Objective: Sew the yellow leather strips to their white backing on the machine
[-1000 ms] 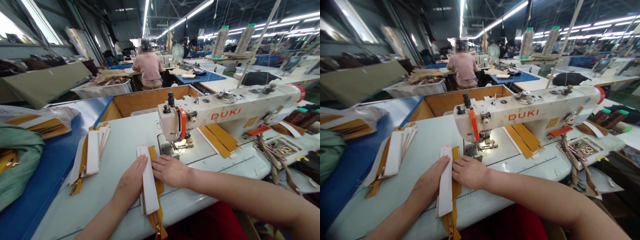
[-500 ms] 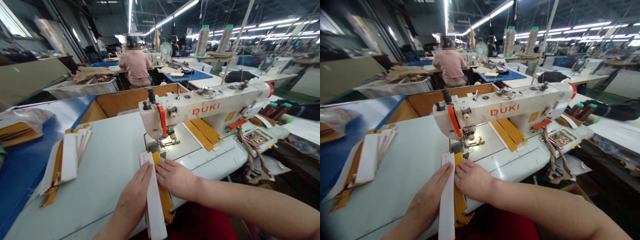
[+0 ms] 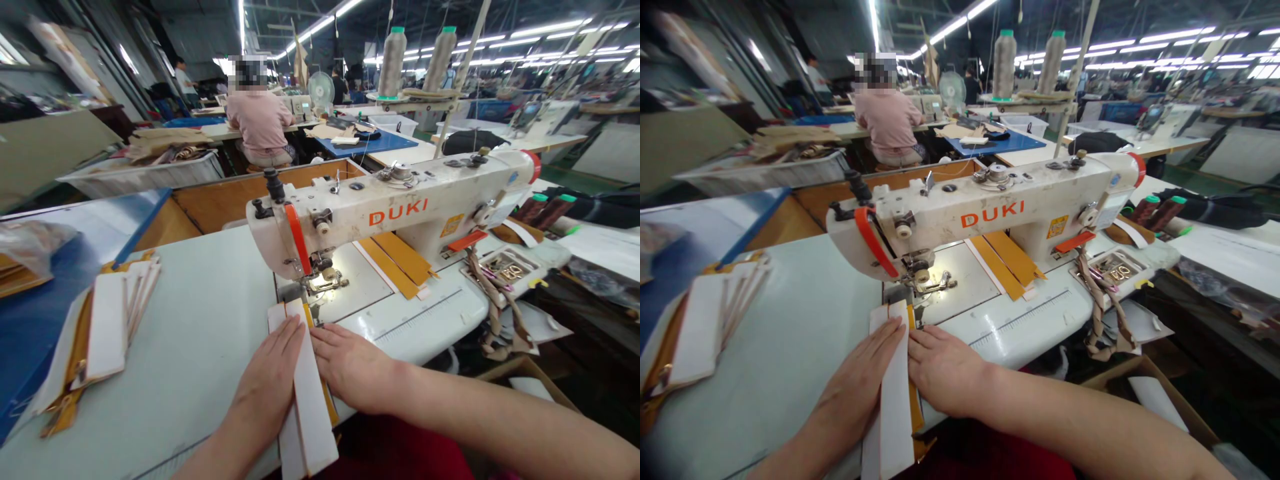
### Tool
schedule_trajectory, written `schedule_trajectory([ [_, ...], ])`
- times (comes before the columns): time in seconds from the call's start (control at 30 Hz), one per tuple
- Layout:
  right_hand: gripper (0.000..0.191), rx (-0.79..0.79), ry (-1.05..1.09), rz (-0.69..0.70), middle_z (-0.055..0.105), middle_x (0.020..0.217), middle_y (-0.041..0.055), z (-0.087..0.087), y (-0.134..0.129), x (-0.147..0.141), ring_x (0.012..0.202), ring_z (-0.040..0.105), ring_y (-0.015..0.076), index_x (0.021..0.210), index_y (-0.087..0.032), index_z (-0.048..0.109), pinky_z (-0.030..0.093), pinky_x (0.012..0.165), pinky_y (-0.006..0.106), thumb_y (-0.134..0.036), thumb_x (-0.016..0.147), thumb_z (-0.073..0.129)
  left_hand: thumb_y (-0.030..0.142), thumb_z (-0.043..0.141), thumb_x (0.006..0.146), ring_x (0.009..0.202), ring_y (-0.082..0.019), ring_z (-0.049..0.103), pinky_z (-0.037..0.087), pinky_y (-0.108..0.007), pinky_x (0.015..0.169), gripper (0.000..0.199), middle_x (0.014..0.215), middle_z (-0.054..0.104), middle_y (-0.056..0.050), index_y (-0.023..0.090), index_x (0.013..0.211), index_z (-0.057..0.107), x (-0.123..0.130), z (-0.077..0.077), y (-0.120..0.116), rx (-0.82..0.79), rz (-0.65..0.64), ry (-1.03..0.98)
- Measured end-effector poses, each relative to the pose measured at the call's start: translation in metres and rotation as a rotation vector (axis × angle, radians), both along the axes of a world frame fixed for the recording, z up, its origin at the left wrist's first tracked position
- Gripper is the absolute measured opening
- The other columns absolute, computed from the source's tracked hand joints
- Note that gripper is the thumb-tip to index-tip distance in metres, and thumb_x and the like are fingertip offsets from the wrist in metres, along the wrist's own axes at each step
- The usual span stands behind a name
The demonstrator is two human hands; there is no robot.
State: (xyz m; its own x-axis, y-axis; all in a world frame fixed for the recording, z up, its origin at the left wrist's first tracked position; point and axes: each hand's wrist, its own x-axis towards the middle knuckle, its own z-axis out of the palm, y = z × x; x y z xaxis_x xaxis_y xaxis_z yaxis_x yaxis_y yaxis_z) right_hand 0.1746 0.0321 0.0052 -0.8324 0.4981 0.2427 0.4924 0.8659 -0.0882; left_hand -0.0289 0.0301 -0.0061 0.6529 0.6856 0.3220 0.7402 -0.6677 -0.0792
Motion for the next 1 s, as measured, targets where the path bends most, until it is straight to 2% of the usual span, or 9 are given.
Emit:
schedule_trajectory([
  [0.23, 0.033, -0.013, 0.034, -0.023, 0.058, 0.127, 0.0175, -0.002, -0.006, -0.004, 0.122, 0.047, 0.0275, 0.118, -0.004, 0.059, 0.032, 0.109, 0.042, -0.022, 0.092, 0.049, 0.011, 0.034, 0.083, 0.124, -0.025, 0.054, 0.050, -0.041, 0.098, 0.052, 0.137, 0.055, -0.017, 0.010, 0.133, 0.048, -0.006, -0.004, 0.001, -0.057, -0.024, -0.034],
  [0.4, 0.032, -0.011, 0.030, -0.024, 0.056, 0.129, 0.0193, -0.002, -0.007, -0.004, 0.123, 0.046, 0.0290, 0.115, -0.004, 0.061, 0.032, 0.109, 0.043, -0.023, 0.092, 0.049, 0.010, 0.035, 0.084, 0.124, -0.024, 0.055, 0.050, -0.039, 0.099, 0.049, 0.135, 0.057, -0.015, 0.014, 0.129, 0.054, -0.009, -0.007, 0.007, -0.031, -0.037, -0.037],
  [0.6, 0.037, -0.064, 0.031, -0.033, 0.055, 0.131, 0.0183, 0.001, -0.010, -0.003, 0.128, 0.042, 0.0312, 0.119, -0.005, 0.059, 0.032, 0.109, 0.045, -0.025, 0.090, 0.050, 0.012, 0.028, 0.090, 0.115, -0.023, 0.061, 0.053, -0.036, 0.094, 0.046, 0.124, 0.064, -0.019, 0.006, 0.132, 0.045, -0.004, -0.006, 0.011, 0.147, -0.058, -0.034],
  [0.7, 0.037, -0.073, 0.032, -0.067, 0.053, 0.133, 0.0185, 0.002, -0.013, -0.005, 0.131, 0.038, 0.0339, 0.118, -0.005, 0.059, 0.030, 0.111, 0.048, -0.026, 0.090, 0.050, 0.010, 0.027, 0.089, 0.117, -0.023, 0.060, 0.053, -0.035, 0.094, 0.045, 0.125, 0.063, -0.018, 0.007, 0.128, 0.049, -0.004, -0.006, 0.012, 0.121, -0.068, 0.017],
  [0.83, 0.038, -0.072, 0.047, -0.061, 0.052, 0.134, 0.0189, 0.000, -0.013, -0.005, 0.130, 0.039, 0.0339, 0.120, -0.004, 0.058, 0.031, 0.110, 0.045, -0.026, 0.090, 0.049, 0.009, 0.028, 0.087, 0.120, -0.024, 0.058, 0.053, -0.036, 0.095, 0.047, 0.130, 0.060, -0.017, 0.009, 0.128, 0.051, -0.008, -0.008, 0.014, 0.071, -0.074, 0.058],
  [1.0, 0.037, -0.085, 0.066, -0.060, 0.054, 0.132, 0.0174, -0.003, -0.012, -0.003, 0.129, 0.039, 0.0321, 0.118, -0.006, 0.058, 0.029, 0.111, 0.043, -0.028, 0.091, 0.048, 0.010, 0.029, 0.088, 0.119, -0.025, 0.058, 0.053, -0.036, 0.093, 0.046, 0.129, 0.060, -0.019, 0.007, 0.129, 0.049, -0.010, -0.012, 0.015, 0.128, -0.074, 0.091],
])
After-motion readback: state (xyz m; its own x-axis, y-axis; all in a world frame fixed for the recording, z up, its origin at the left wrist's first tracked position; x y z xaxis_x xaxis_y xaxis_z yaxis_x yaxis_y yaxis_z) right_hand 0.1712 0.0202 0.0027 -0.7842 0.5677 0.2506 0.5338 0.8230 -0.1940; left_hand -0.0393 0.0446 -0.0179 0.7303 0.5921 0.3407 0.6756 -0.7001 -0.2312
